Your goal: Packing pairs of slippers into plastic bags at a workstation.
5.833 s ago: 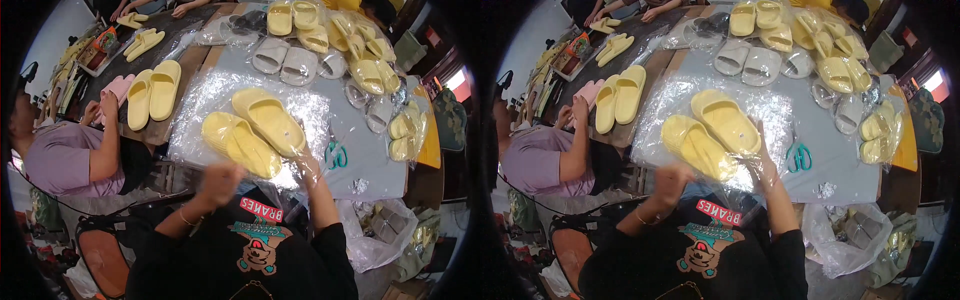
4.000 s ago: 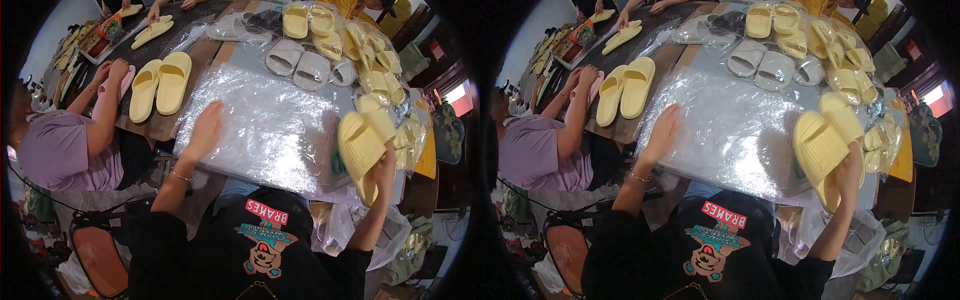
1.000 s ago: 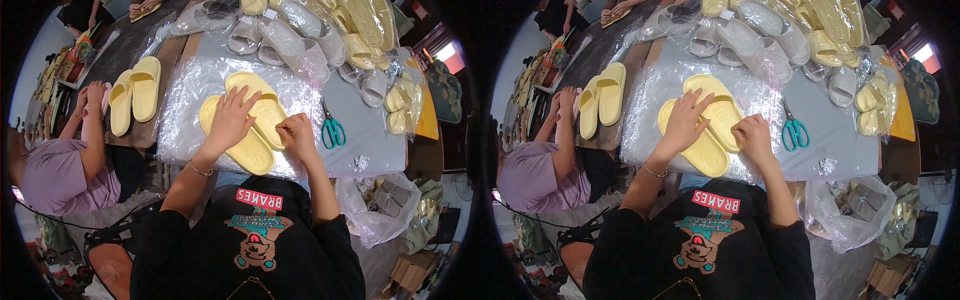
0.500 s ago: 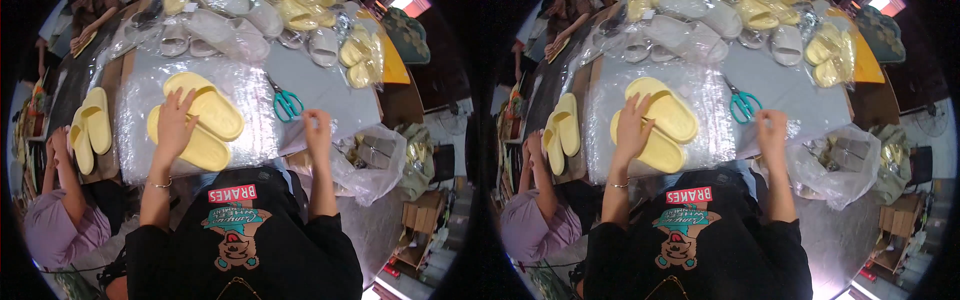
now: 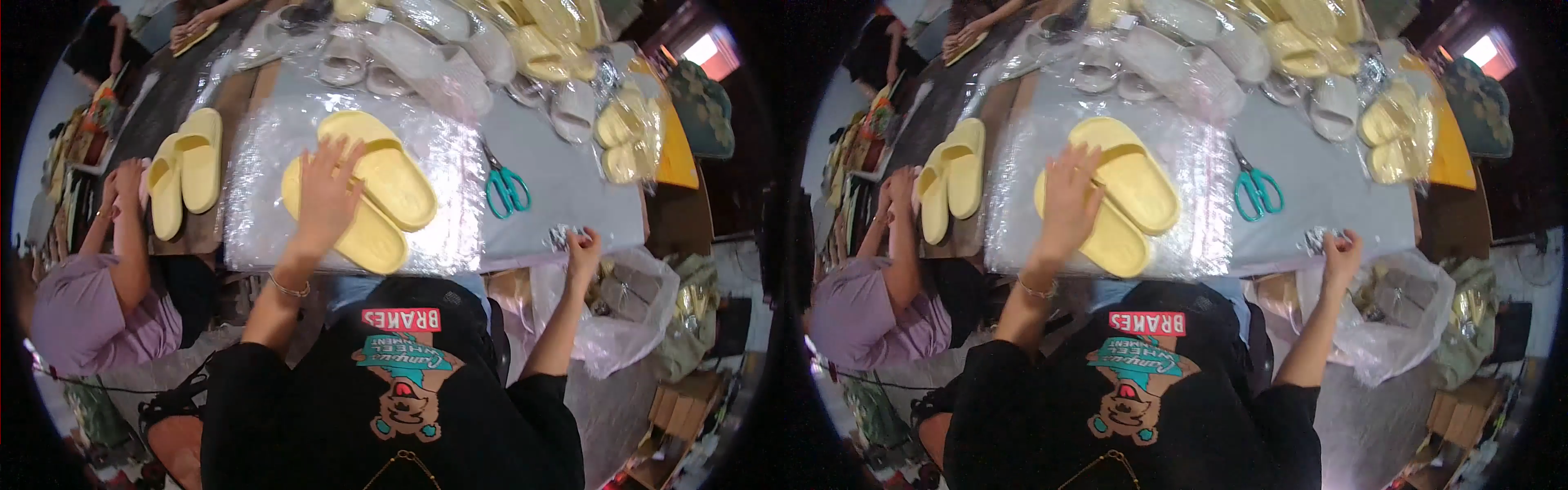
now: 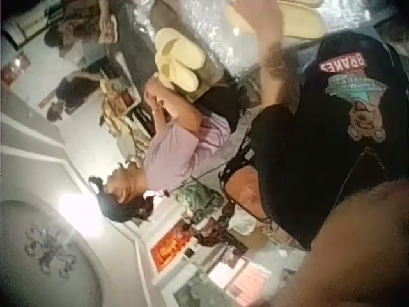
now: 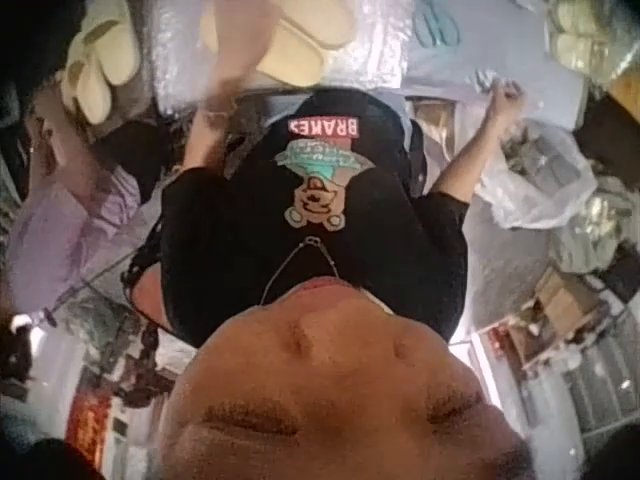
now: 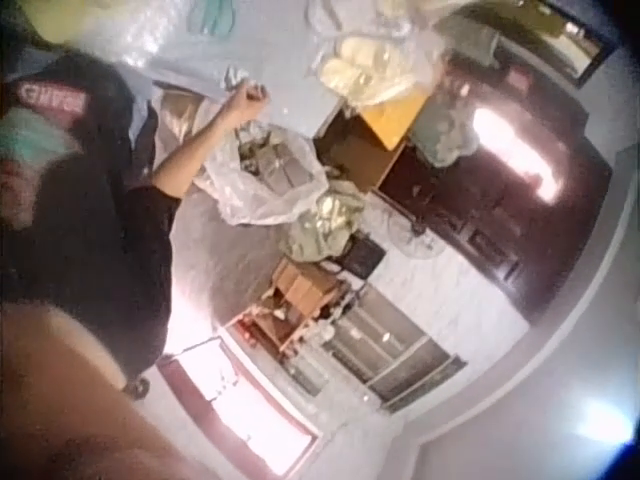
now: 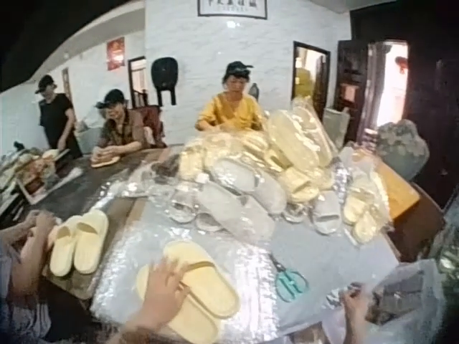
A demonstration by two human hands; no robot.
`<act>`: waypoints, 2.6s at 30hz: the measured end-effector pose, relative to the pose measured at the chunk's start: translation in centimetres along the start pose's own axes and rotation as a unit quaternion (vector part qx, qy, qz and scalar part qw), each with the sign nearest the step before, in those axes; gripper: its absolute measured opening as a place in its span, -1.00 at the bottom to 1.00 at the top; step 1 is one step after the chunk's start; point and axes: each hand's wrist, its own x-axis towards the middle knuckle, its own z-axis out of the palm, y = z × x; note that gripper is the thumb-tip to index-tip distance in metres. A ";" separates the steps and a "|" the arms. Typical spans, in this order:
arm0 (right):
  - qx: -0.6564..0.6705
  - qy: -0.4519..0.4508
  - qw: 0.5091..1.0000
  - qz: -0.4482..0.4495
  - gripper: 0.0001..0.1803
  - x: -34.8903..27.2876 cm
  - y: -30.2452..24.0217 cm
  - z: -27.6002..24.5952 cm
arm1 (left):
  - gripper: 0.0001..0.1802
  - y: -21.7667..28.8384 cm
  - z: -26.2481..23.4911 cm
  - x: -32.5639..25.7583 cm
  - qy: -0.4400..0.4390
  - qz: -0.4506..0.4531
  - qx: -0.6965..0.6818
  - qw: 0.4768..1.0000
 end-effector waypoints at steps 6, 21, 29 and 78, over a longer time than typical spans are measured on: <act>-0.197 0.045 0.931 -0.305 -0.75 -4.1 -8.6 6.1 | -0.41 4.6 -0.8 -6.4 -0.012 -0.168 -0.255 0.952; 0.025 -0.362 0.881 -0.304 -0.56 -9.2 -13.7 14.0 | -0.09 4.0 2.1 -1.9 -0.087 -0.278 -0.143 0.946; -0.287 -0.172 0.899 -0.282 -0.56 -4.0 -6.9 9.4 | -0.29 1.1 2.9 -4.7 -0.068 -0.187 -0.184 0.963; -0.272 -0.492 0.809 -0.168 -0.51 -15.6 -22.2 11.6 | -0.91 -2.4 1.1 -4.7 0.002 -0.113 -0.150 0.982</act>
